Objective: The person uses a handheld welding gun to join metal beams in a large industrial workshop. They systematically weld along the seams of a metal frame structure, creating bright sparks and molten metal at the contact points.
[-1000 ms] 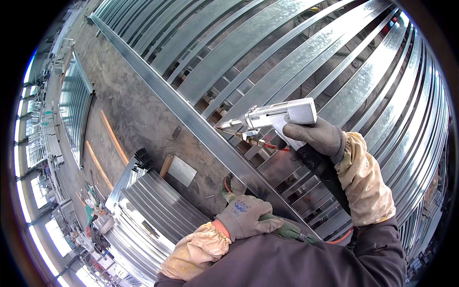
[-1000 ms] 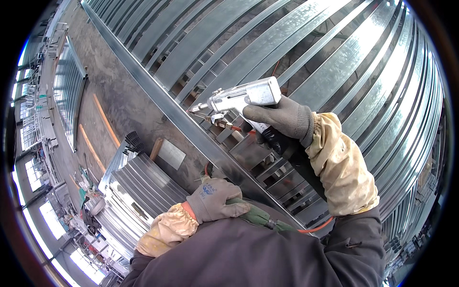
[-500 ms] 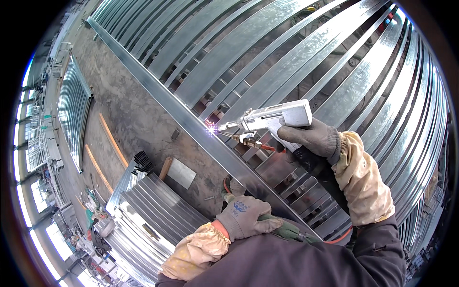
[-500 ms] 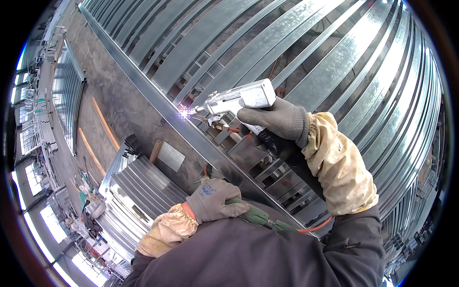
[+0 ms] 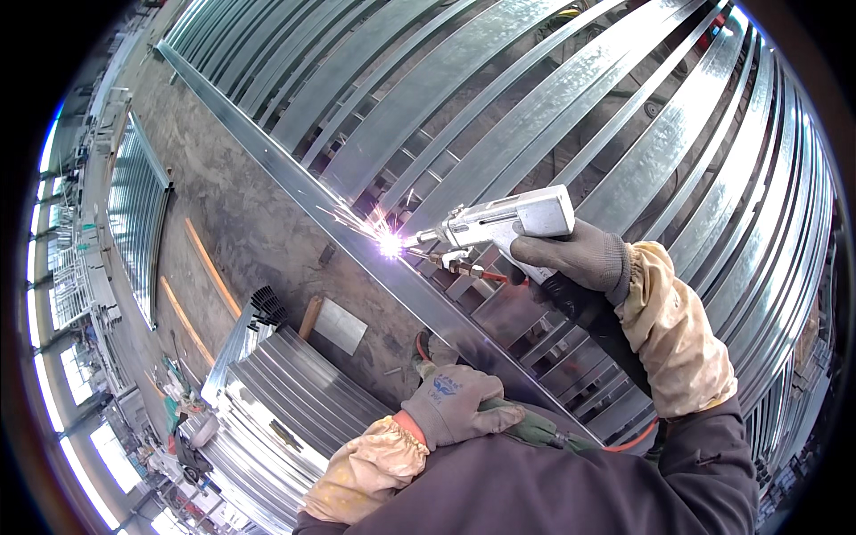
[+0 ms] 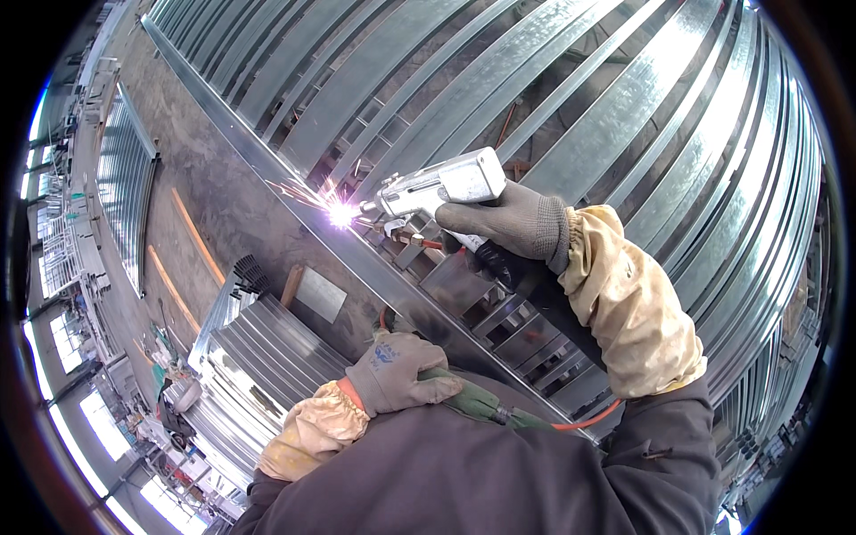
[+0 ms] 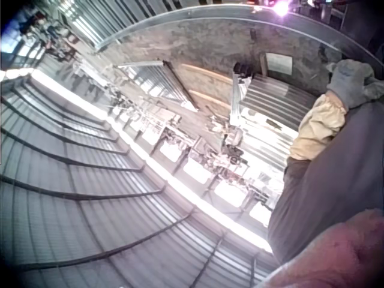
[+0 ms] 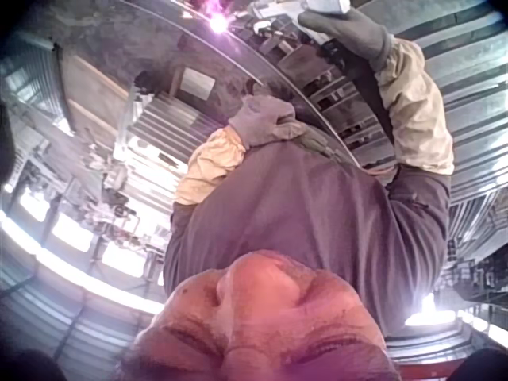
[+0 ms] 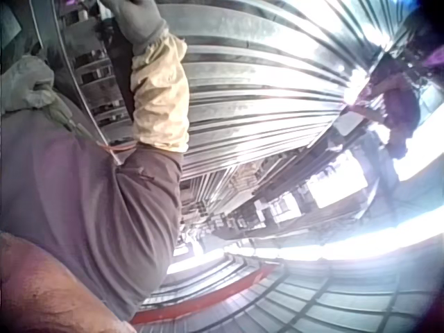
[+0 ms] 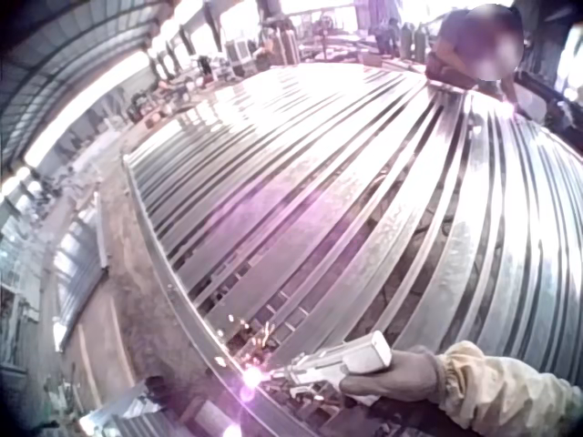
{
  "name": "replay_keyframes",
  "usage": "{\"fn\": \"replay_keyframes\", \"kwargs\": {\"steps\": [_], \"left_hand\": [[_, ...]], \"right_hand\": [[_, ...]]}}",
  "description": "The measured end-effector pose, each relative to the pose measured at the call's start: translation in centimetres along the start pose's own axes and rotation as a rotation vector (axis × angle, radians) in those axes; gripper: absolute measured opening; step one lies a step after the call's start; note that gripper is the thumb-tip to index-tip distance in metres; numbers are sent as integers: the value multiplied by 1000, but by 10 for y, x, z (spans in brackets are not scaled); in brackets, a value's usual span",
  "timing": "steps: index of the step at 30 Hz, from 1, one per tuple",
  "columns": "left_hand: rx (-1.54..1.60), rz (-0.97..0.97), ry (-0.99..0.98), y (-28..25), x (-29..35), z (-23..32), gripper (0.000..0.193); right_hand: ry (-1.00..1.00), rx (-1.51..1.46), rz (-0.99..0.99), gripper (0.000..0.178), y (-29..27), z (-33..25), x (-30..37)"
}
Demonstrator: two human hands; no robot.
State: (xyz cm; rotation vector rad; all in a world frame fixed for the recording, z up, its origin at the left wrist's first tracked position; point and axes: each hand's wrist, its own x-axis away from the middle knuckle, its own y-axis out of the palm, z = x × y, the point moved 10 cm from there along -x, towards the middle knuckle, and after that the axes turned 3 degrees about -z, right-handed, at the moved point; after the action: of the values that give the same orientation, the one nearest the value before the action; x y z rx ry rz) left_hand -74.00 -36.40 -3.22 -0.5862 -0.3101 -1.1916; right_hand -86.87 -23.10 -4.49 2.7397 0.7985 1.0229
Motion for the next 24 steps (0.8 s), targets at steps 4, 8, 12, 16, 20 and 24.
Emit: {"fn": "replay_keyframes", "kwargs": {"steps": [4,8,12,16,20,24], "left_hand": [[-12,4,-12,0,1,0,48],[2,-5,-14,1,2,0,50],[24,-2,-12,0,2,3,56],[-1,2,-15,0,3,3,47],[-6,-9,-17,1,2,3,46],[-4,-6,-23,0,2,4,47]], "right_hand": [[-27,36,25,40,-2,0,0],[28,1,7,38,-1,9,1],[39,-13,-23,36,2,9,3],[2,-34,-30,36,4,7,5],[-90,27,-14,38,-2,11,2],[-68,3,-6,39,-2,15,4]]}}
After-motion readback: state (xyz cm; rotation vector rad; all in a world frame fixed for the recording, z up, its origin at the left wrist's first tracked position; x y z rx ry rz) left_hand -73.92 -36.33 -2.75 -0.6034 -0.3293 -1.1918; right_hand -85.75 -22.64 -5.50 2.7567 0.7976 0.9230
